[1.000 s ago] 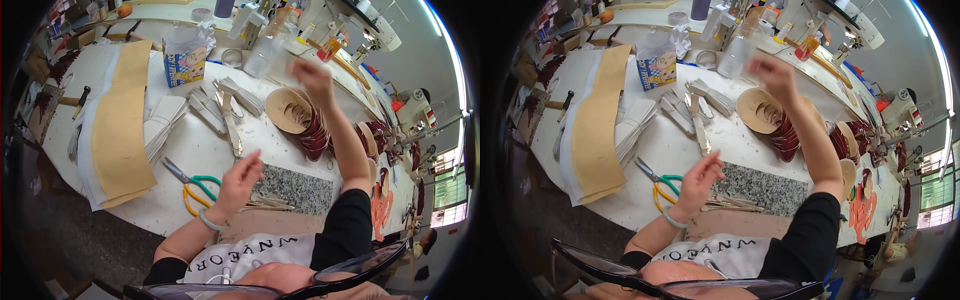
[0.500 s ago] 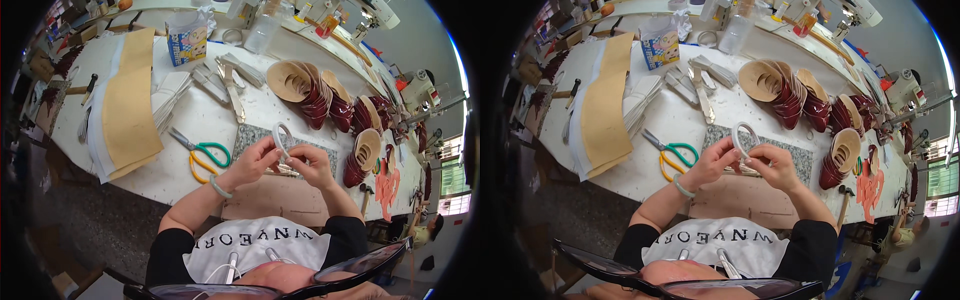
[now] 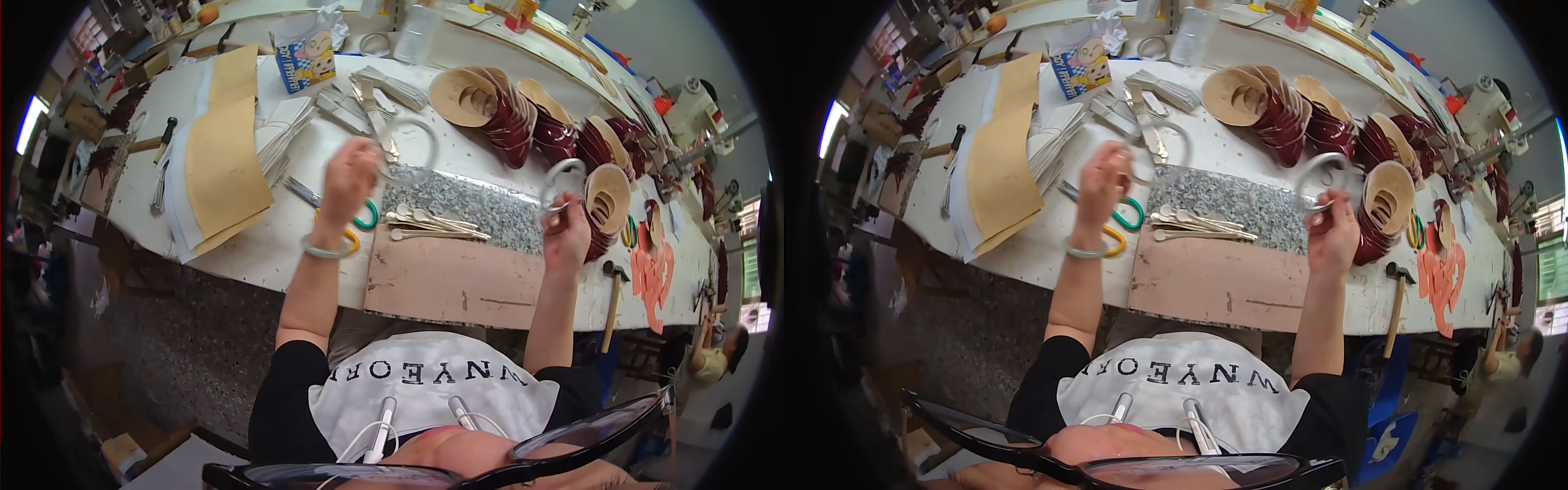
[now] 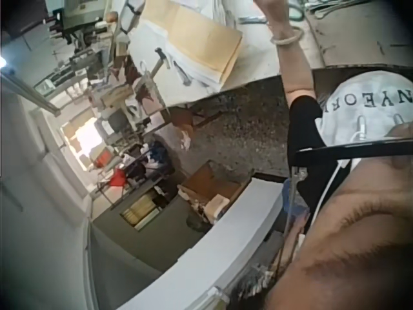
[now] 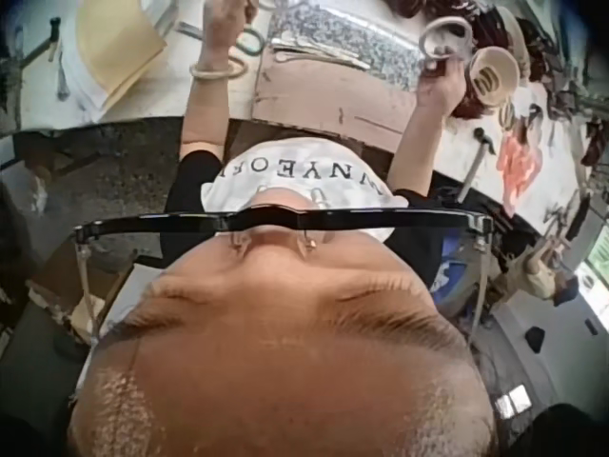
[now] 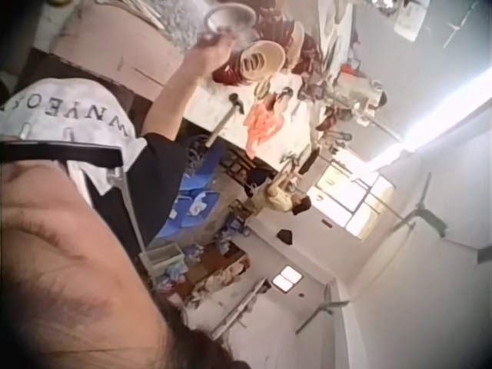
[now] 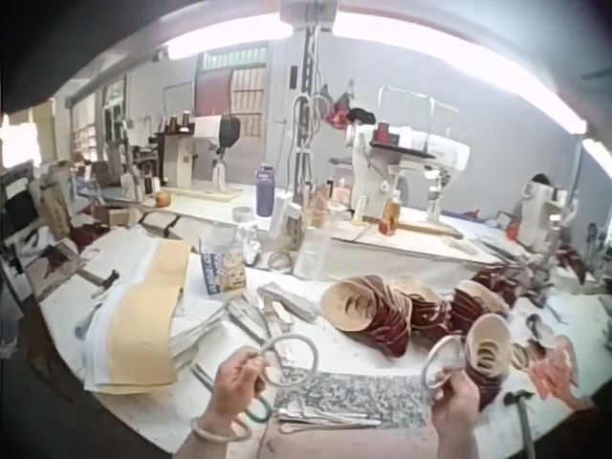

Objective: The person trims shoe insert strips with scissors, seals their edges with a heated tool, applies adhesive tape to them, and sticks them in a row onto a backing sheet before cutting the sheet with scissors.

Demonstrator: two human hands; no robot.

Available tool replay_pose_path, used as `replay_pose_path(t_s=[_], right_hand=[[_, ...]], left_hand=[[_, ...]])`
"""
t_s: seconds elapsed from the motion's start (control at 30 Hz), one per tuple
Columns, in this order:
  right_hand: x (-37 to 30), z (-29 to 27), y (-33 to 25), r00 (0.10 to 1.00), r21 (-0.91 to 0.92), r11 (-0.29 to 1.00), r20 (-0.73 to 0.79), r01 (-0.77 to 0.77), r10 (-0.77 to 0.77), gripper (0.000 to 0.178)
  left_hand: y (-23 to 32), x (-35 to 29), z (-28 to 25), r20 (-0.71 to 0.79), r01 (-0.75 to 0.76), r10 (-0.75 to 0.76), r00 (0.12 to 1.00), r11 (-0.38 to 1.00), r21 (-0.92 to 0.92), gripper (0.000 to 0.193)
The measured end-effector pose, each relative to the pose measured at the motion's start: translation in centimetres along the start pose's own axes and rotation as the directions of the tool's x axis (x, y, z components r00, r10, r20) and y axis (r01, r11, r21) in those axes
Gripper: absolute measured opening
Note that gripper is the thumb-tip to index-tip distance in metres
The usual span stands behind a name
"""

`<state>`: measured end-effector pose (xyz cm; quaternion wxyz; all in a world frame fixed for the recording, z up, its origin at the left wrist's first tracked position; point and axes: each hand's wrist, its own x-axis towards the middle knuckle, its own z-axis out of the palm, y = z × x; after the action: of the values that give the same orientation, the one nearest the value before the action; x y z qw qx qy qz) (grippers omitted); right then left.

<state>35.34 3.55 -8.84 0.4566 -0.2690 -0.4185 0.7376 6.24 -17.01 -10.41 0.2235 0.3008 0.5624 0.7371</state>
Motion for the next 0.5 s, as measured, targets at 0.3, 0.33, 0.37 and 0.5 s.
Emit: replay_pose_path(t_s=[0.3,0.33,0.37,0.5], right_hand=[[-4.0,-1.0,2.6,0.983,0.02,0.995,0.157,-0.098,0.094,0.029],[-4.6,-0.4,2.8,0.975,0.02,0.99,0.179,-0.141,0.135,0.029],[-5.1,-0.2,3.0,0.963,0.02,0.982,0.204,-0.185,0.177,0.03],[-6.4,-1.3,3.6,0.951,0.029,0.979,0.248,-0.2,0.186,0.031]], left_hand=[[-6.6,1.4,-10.2,-0.358,0.355,-0.147,0.922,0.689,0.631,0.034],[-7.2,1.0,-10.1,-0.346,0.348,-0.149,0.927,0.686,0.639,0.034],[-7.6,0.6,-10.1,-0.336,0.25,0.062,0.94,0.546,0.8,0.037],[-1.3,-3.4,-0.3,-0.133,0.036,0.071,0.989,0.744,0.667,0.039]])
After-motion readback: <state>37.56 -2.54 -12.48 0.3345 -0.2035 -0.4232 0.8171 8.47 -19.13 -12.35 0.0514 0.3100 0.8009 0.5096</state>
